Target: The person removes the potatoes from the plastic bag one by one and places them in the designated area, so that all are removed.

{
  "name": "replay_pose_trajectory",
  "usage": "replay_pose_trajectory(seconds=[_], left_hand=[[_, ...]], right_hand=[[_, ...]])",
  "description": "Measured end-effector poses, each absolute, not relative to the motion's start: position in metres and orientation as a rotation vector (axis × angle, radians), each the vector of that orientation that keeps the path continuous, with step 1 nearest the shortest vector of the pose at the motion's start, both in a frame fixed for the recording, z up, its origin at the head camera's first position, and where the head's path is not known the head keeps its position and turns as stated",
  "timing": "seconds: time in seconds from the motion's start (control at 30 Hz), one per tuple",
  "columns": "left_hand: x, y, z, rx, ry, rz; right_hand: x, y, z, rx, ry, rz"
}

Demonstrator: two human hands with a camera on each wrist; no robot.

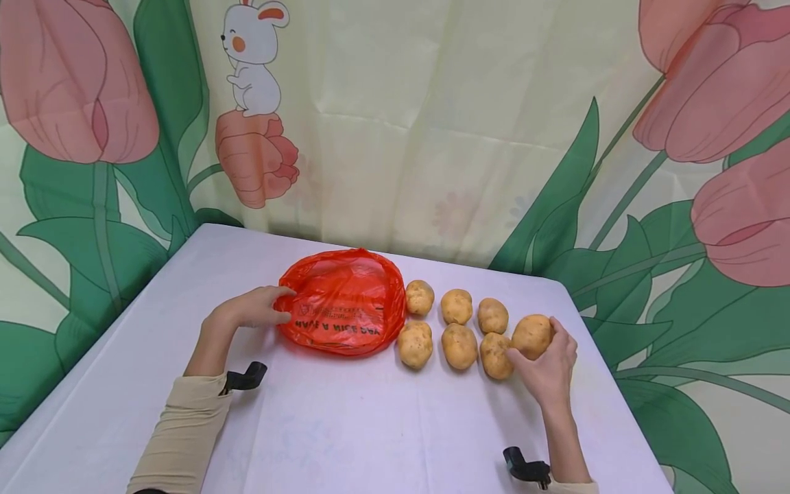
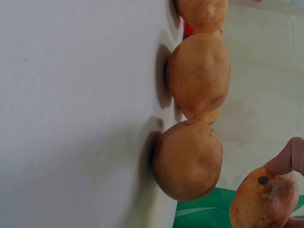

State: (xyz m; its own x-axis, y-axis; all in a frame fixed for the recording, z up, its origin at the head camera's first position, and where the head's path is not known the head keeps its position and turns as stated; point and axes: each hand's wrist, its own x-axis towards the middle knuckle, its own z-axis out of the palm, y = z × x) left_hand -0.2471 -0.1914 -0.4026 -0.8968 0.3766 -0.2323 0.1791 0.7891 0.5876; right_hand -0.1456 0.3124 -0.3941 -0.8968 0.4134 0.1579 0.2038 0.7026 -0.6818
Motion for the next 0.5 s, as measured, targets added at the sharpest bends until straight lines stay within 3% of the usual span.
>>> replay_pose_trajectory(seconds=[0.5], left_hand=[[-0.248,-0.192,-0.402,0.425,2.629,0.821]], right_hand=[[-0.147,0.351,-0.396,-0.366,-2.877,0.817]])
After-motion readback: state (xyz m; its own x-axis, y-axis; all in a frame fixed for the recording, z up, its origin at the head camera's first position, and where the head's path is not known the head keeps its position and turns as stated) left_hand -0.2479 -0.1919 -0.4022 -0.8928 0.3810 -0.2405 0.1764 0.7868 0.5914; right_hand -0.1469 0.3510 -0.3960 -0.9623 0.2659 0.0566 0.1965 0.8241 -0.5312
